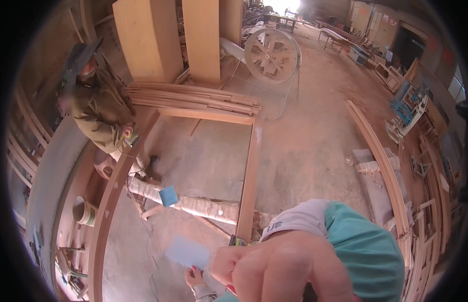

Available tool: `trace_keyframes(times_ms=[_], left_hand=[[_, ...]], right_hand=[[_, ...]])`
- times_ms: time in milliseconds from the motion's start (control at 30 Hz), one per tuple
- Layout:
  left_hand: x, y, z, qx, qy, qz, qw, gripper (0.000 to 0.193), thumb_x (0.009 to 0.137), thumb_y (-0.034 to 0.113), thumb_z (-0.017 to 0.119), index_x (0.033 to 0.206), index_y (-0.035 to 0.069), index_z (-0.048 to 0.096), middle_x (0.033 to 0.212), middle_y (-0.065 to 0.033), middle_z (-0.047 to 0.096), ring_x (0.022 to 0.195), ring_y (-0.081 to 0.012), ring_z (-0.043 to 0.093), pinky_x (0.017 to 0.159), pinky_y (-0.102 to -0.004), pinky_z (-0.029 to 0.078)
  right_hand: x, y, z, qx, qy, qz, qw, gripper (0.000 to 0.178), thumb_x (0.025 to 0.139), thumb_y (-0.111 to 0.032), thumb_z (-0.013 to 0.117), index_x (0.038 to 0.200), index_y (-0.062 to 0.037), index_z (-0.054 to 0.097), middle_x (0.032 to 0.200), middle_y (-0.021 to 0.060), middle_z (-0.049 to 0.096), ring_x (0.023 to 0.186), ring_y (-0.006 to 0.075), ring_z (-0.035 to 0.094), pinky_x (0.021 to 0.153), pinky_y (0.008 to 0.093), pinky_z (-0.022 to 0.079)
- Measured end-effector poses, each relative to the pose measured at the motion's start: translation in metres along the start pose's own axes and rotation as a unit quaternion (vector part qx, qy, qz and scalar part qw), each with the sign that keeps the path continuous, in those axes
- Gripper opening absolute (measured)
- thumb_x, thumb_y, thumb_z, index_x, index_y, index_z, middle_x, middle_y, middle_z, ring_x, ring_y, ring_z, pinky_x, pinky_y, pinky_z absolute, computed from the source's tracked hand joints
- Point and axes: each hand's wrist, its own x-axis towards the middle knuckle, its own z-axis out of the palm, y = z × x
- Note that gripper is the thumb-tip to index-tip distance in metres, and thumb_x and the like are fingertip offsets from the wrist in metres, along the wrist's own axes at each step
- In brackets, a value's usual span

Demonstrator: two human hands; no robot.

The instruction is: The person uses a handheld electric sander to smooth a long wooden plank resting on a workbench. They move the sander along the plank's length, then flip the plank to sand the opposite side. The person also uses a sanding block to finish the edges.

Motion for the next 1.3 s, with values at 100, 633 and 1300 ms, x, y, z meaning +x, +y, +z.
trace_keyframes(times_ms=[100, 633, 1300], left_hand=[[-0.007, 0.012, 0.007, 0.008, -0.011, 0.003, 1.0, 0.028, 0.094, 0.03, 0.069, 0.086, 0.009, 0.052, 0.072, 0.0014, 0.055, 0.062, -0.0076, 0.052, 0.056, -0.0251, 0.051], [-0.037, 0.113, 0.037, 0.143, -0.022, 0.043, 0.989, 0.03, 0.096, 0.028, 0.065, 0.082, 0.002, 0.06, 0.069, -0.0005, 0.06, 0.061, -0.0085, 0.049, 0.055, -0.0271, 0.042], [-0.064, 0.085, 0.12, 0.32, -0.111, -0.025, 0.94, 0.027, 0.084, 0.028, 0.076, 0.088, 0.003, 0.07, 0.07, -0.0106, 0.068, 0.063, -0.0207, 0.066, 0.061, -0.0335, 0.051]], right_hand=[[-0.007, 0.005, 0.001, 0.019, -0.01, 0.009, 1.0, 0.035, 0.093, -0.048, 0.064, 0.092, -0.0155, 0.079, 0.093, 0.0076, 0.051, 0.08, 0.0161, 0.045, 0.075, 0.0279, 0.035], [-0.087, -0.009, -0.112, -0.344, 0.027, 0.476, 0.809, 0.051, 0.094, -0.038, 0.062, 0.131, -0.0033, 0.054, 0.102, 0.0049, 0.059, 0.078, 0.0141, 0.054, 0.074, 0.0361, 0.048], [-0.382, -0.071, -0.168, -0.287, -0.242, 0.818, 0.437, 0.028, 0.085, -0.025, 0.071, 0.086, 0.001, 0.06, 0.073, 0.0148, 0.059, 0.069, 0.0227, 0.061, 0.064, 0.0351, 0.047]])
